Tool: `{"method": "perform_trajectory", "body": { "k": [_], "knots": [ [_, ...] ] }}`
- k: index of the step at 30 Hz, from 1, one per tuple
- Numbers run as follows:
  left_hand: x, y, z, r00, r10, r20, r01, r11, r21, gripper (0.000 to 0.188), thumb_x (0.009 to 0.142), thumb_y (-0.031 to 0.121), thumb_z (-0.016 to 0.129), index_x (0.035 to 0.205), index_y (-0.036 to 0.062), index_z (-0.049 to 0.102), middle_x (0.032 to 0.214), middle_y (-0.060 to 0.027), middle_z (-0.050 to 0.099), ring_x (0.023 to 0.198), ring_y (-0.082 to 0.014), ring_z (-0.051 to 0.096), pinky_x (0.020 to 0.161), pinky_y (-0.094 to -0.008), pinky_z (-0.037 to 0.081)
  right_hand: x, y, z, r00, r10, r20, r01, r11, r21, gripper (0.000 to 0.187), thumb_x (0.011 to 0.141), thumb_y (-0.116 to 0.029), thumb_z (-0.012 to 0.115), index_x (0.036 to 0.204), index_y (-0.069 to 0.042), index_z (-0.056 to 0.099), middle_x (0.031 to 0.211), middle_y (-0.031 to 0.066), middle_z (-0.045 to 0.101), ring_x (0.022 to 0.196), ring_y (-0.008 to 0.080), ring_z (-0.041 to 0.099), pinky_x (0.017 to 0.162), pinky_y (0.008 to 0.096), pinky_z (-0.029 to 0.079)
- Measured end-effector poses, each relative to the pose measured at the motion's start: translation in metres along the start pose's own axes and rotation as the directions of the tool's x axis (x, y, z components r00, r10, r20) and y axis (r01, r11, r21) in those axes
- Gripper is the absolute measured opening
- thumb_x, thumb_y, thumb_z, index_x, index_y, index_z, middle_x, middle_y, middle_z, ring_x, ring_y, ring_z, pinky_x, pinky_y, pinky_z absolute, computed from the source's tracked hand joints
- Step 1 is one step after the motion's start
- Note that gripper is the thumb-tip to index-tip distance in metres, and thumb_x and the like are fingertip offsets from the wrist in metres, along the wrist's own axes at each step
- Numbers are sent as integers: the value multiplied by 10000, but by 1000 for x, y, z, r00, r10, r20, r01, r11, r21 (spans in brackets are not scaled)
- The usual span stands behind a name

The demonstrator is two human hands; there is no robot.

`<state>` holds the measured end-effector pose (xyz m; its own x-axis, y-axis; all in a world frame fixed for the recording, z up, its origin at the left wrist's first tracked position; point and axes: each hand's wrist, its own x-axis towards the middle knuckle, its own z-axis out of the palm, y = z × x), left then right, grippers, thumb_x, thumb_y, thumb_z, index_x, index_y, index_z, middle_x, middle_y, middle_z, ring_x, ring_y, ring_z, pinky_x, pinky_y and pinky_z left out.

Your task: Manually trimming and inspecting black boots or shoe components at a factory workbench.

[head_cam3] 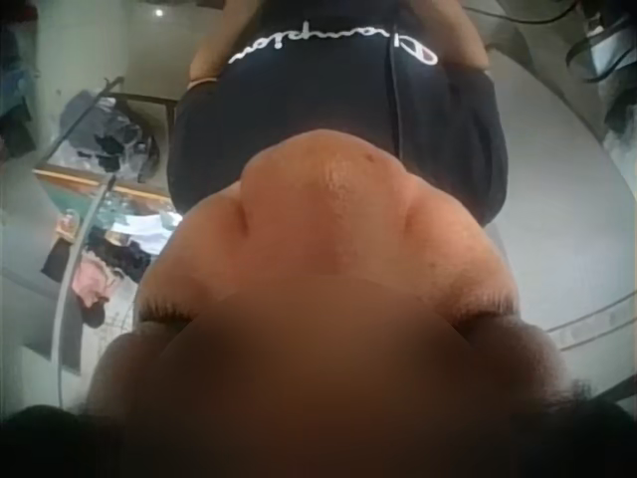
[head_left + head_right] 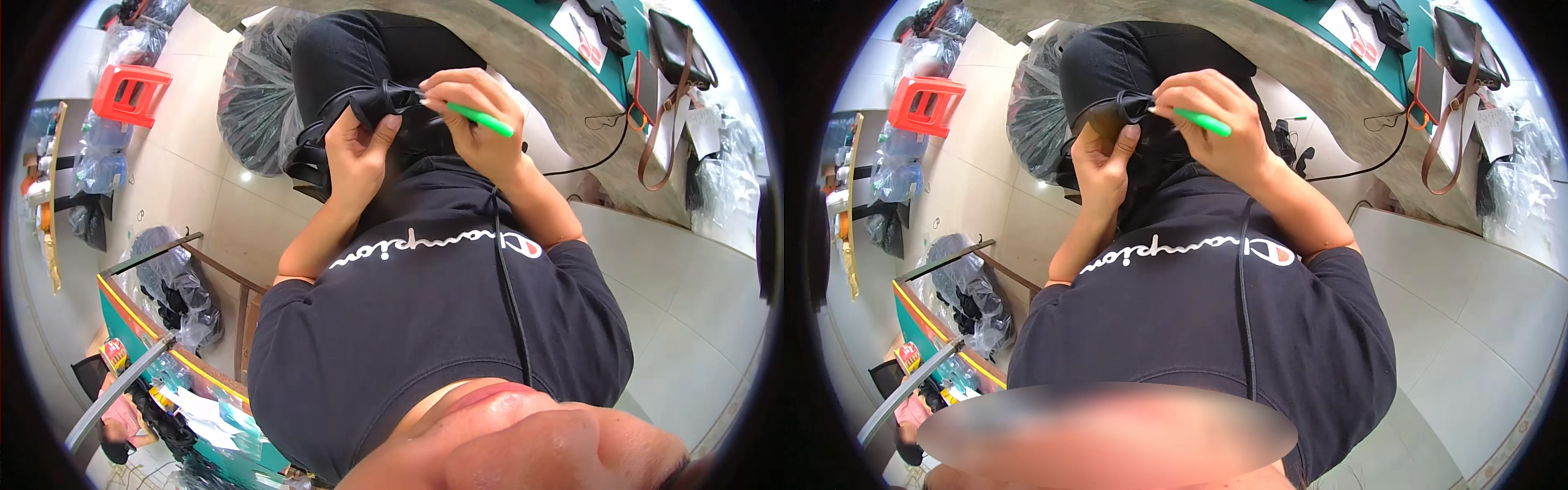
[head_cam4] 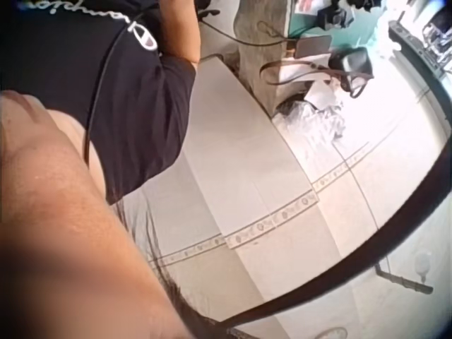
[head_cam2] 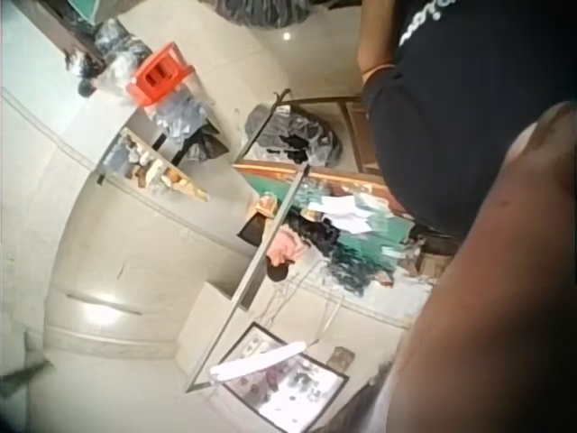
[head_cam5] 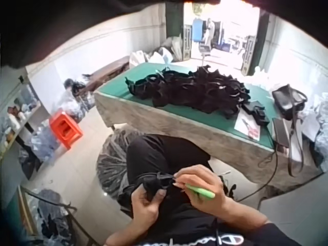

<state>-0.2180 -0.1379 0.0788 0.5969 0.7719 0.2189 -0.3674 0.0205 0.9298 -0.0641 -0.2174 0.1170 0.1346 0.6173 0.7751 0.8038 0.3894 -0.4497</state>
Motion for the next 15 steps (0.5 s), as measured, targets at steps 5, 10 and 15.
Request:
{"method": "perform_trajectory", "body": {
  "k": [5,10,15],
  "knots": [
    [0,2,-2,999,-43,15,42,999,15,160,865,3,636,1023,-10,620,923,-22,641,849,-76,558,793,-204,427,-3,6,0,994,103,-37,-102,994,27,23,816,-18,659,824,-2,645,869,102,673,774,198,651,691,257,506],
    [-2,5,-2,999,35,6,-35,999,23,156,865,-6,633,1020,-13,618,939,-24,639,858,-78,557,800,-206,427,-10,3,-7,909,396,133,-400,734,550,93,880,-43,619,900,47,609,906,152,635,833,189,633,724,270,510],
    [-4,6,-1,998,59,28,-60,997,42,155,865,-13,631,1019,-11,618,948,-23,632,863,-80,556,801,-211,430,-11,-3,-9,949,285,137,-316,830,460,93,876,-43,624,887,47,602,904,156,635,828,194,632,719,270,507]
  ]
}}
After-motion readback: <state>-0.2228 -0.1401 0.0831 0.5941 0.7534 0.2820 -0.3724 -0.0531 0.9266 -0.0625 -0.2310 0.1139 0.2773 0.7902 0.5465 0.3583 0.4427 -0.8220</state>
